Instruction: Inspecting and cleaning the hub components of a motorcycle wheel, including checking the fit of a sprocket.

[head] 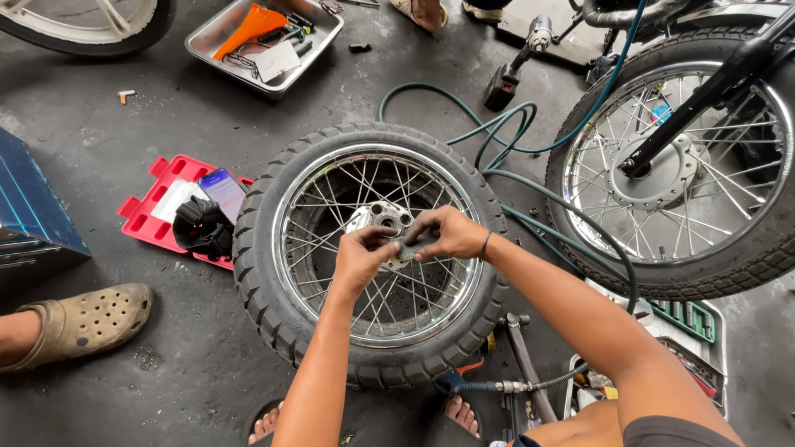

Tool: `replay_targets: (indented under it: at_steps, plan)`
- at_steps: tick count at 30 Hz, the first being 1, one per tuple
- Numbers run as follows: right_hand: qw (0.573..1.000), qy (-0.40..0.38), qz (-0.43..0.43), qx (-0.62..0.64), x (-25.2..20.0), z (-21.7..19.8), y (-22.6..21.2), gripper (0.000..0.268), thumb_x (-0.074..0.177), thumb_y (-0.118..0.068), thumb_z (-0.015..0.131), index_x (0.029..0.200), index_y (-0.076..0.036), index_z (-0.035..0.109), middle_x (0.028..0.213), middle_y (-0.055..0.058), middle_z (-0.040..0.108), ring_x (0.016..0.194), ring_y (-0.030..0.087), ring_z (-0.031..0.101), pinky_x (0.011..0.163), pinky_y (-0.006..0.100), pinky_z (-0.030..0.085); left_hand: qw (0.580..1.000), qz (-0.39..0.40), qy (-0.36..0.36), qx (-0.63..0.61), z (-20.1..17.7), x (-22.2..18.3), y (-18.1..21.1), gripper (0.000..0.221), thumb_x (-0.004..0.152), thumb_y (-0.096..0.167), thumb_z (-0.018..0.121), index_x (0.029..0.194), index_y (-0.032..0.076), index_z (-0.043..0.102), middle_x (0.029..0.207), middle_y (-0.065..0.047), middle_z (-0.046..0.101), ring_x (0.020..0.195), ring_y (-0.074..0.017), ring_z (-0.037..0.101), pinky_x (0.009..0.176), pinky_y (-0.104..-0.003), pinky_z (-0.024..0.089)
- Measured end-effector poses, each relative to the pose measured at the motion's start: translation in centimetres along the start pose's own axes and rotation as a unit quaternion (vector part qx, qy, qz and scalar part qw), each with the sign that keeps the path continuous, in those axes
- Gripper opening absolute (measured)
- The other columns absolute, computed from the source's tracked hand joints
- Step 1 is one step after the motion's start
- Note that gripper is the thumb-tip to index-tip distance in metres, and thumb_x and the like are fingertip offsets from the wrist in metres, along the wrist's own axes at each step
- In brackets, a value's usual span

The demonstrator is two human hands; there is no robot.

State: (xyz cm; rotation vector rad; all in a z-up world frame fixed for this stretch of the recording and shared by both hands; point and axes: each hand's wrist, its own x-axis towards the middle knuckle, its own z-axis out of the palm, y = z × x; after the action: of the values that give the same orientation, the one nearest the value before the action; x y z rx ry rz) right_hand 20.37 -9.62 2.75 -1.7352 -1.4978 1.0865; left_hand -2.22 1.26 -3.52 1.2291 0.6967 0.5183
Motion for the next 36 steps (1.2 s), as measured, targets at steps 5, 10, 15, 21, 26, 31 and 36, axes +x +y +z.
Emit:
replay_targets:
  at_steps: [5,10,15,21,26,31,36]
  plan:
    - [0.981,0.065,0.071,0.169,1.8,-1.3,1.3,0.057,0.08,-0.011,0.094,0.134,-0.008,0.074,0.121,0.011,0.075,0.099,0.027,0.08,0.085,0.04,0.07,0.998,0.002,0.044,-0.037,0.3,0.6,-1.8,0.034,0.086,0.003,0.093,0.119,0.009,0.089,0.102,-0.016,0.086,0.09,-0.0186,0.077,0.077,-0.033,0.066]
    - [0.861,0.047,0.077,0.501,0.9,0.4,3.2,0.071,0.09,-0.023,0.091,0.151,-0.008,0.058,0.128,0.018,0.077,0.114,0.031,0.082,0.096,0.04,0.071,0.97,0.009,0.112,-0.217,1.1,0.9,-2.6,0.032,0.09,-0.004,0.089,0.121,-0.004,0.082,0.107,-0.015,0.082,0.094,-0.0183,0.075,0.084,-0.029,0.068]
    - [0.968,0.196,0.077,0.135,1.5,2.7,0.0,0.022,0.081,-0.006,0.097,0.102,-0.007,0.089,0.08,0.011,0.084,0.073,0.018,0.081,0.065,0.03,0.064,0.985,0.077,0.154,0.022,2.5,0.1,-3.3,0.02,0.083,0.006,0.093,0.103,0.011,0.089,0.086,-0.011,0.084,0.078,-0.0145,0.077,0.071,-0.031,0.065]
    - [0.964,0.23,-0.091,-0.094,1.7,5.6,4.5,0.016,0.077,-0.004,0.084,0.076,-0.015,0.073,0.062,0.006,0.069,0.06,0.024,0.07,0.06,0.034,0.055,0.921,0.179,0.126,0.321,1.0,0.1,-3.0,0.006,0.089,0.017,0.09,0.093,0.021,0.088,0.095,-0.002,0.087,0.081,-0.0277,0.084,0.072,-0.038,0.066]
    - [0.957,0.263,-0.101,-0.064,1.8,6.3,6.2,0.019,0.077,0.003,0.082,0.082,-0.015,0.078,0.067,0.004,0.077,0.066,0.025,0.077,0.067,0.032,0.06,0.909,0.144,0.183,0.347,-0.5,0.1,-5.2,0.014,0.087,0.022,0.088,0.1,0.023,0.083,0.095,-0.001,0.077,0.081,-0.0328,0.08,0.073,-0.047,0.064]
    - [0.955,0.279,-0.056,0.081,1.2,6.0,4.2,0.021,0.079,0.012,0.078,0.092,-0.004,0.084,0.069,0.011,0.08,0.061,0.018,0.079,0.061,0.029,0.064,0.89,0.176,0.152,0.391,-0.1,0.4,-7.7,0.011,0.091,0.025,0.086,0.101,0.022,0.085,0.085,-0.002,0.076,0.08,-0.0296,0.079,0.072,-0.043,0.063]
    - [0.945,0.313,-0.051,0.083,1.0,5.5,3.2,0.014,0.083,0.009,0.079,0.092,-0.001,0.081,0.067,0.015,0.078,0.063,0.02,0.078,0.063,0.031,0.062,0.744,0.308,0.077,0.588,2.3,2.1,-9.1,0.011,0.092,0.028,0.075,0.1,0.02,0.073,0.092,-0.001,0.064,0.088,-0.0276,0.071,0.073,-0.043,0.054]
